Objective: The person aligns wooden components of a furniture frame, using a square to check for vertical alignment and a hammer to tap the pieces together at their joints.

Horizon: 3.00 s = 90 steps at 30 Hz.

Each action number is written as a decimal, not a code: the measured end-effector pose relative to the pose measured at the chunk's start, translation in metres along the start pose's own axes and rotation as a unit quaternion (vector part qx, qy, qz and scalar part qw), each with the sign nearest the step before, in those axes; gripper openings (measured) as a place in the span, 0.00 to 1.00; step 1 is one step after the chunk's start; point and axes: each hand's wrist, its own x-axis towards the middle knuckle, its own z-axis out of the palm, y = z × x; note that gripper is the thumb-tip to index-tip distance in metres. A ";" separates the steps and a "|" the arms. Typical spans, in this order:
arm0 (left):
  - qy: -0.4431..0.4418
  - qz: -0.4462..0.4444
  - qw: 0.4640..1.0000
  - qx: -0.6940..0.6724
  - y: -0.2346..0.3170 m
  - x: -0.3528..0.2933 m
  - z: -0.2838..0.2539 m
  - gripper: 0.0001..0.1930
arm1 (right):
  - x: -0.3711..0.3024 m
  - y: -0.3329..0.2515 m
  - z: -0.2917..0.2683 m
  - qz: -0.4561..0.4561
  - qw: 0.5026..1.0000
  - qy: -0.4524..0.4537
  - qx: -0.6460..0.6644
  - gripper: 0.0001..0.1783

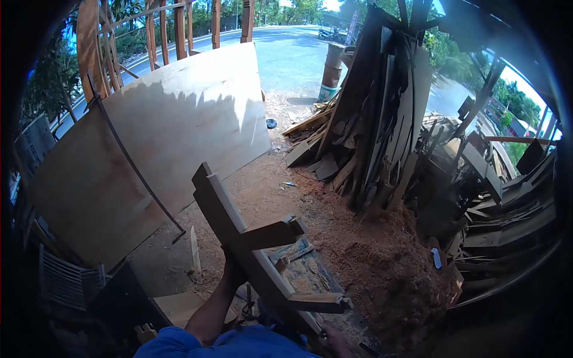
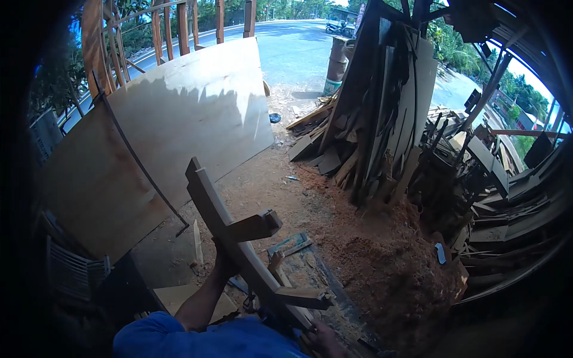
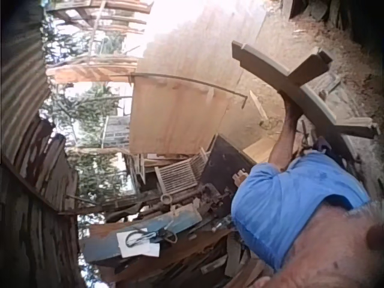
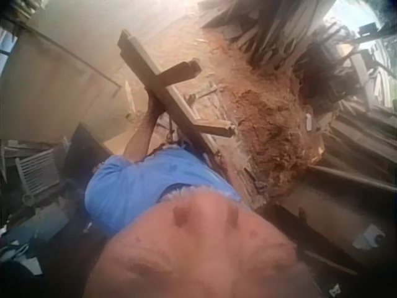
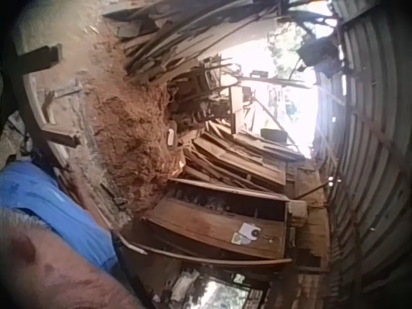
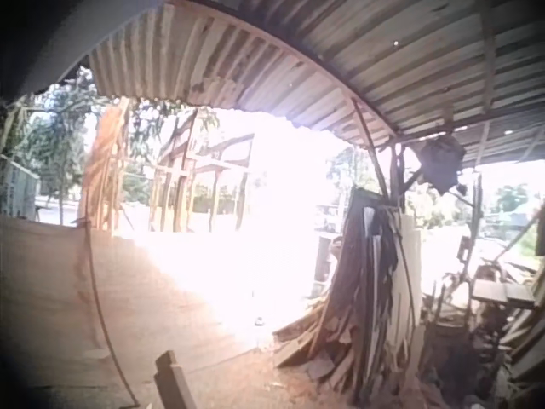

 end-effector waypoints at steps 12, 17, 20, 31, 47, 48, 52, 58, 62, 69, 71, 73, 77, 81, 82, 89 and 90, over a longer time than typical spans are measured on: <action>0.032 -0.016 0.999 -0.011 0.066 0.096 0.040 0.46 | 0.093 0.058 0.058 -0.078 0.980 0.181 0.010 0.05; -0.060 0.002 0.997 0.044 0.086 0.114 0.004 0.45 | 0.113 0.042 0.067 -0.044 0.972 0.192 0.127 0.05; -0.035 0.225 0.878 0.421 0.085 0.140 0.006 0.43 | 0.145 0.031 0.044 -0.085 0.978 0.177 0.076 0.07; 0.078 0.087 0.893 0.434 0.136 0.305 -0.072 0.39 | 0.320 -0.161 -0.038 -0.271 0.909 0.313 0.055 0.15; 0.274 -0.342 0.898 -0.035 0.163 0.568 -0.226 0.52 | 0.535 -0.343 0.049 -0.078 0.938 0.337 0.005 0.16; 0.239 -0.342 0.908 -0.031 0.162 0.575 -0.228 0.52 | 0.537 -0.344 0.053 -0.065 0.935 0.350 0.008 0.14; 0.176 -0.356 0.918 0.016 0.172 0.612 -0.220 0.53 | 0.546 -0.346 0.069 -0.029 0.917 0.398 0.010 0.10; 0.125 -0.366 0.920 0.065 0.189 0.622 -0.177 0.53 | 0.523 -0.320 0.148 0.127 0.880 0.452 0.073 0.17; 0.058 -0.345 0.936 0.043 0.181 0.651 -0.182 0.53 | 0.515 -0.303 0.198 0.105 0.854 0.508 0.041 0.22; -0.098 -0.321 0.942 -0.010 0.194 0.650 -0.157 0.54 | 0.540 -0.322 0.290 0.257 0.777 0.523 0.238 0.36; -0.135 -0.298 0.945 0.001 0.208 0.631 -0.148 0.53 | 0.560 -0.316 0.317 0.280 0.738 0.551 0.272 0.38; -0.150 -0.316 0.936 0.029 0.180 0.599 -0.164 0.53 | 0.556 -0.291 0.361 0.315 0.672 0.591 0.315 0.42; -0.205 -0.282 0.935 0.058 0.154 0.594 -0.144 0.53 | 0.568 -0.223 0.404 0.271 0.701 0.564 0.342 0.41; -0.255 -0.245 0.926 0.129 0.093 0.591 -0.179 0.55 | 0.594 -0.136 0.478 0.311 0.681 0.569 0.340 0.38; -0.263 -0.220 0.928 0.147 0.078 0.594 -0.189 0.57 | 0.600 -0.125 0.480 0.310 0.679 0.568 0.347 0.38; -0.347 -0.214 0.902 0.143 -0.059 0.552 -0.251 0.54 | 0.590 0.023 0.480 0.341 0.819 0.356 0.293 0.30; -0.361 -0.199 0.897 0.158 -0.081 0.547 -0.263 0.54 | 0.590 0.048 0.492 0.354 0.842 0.358 0.191 0.30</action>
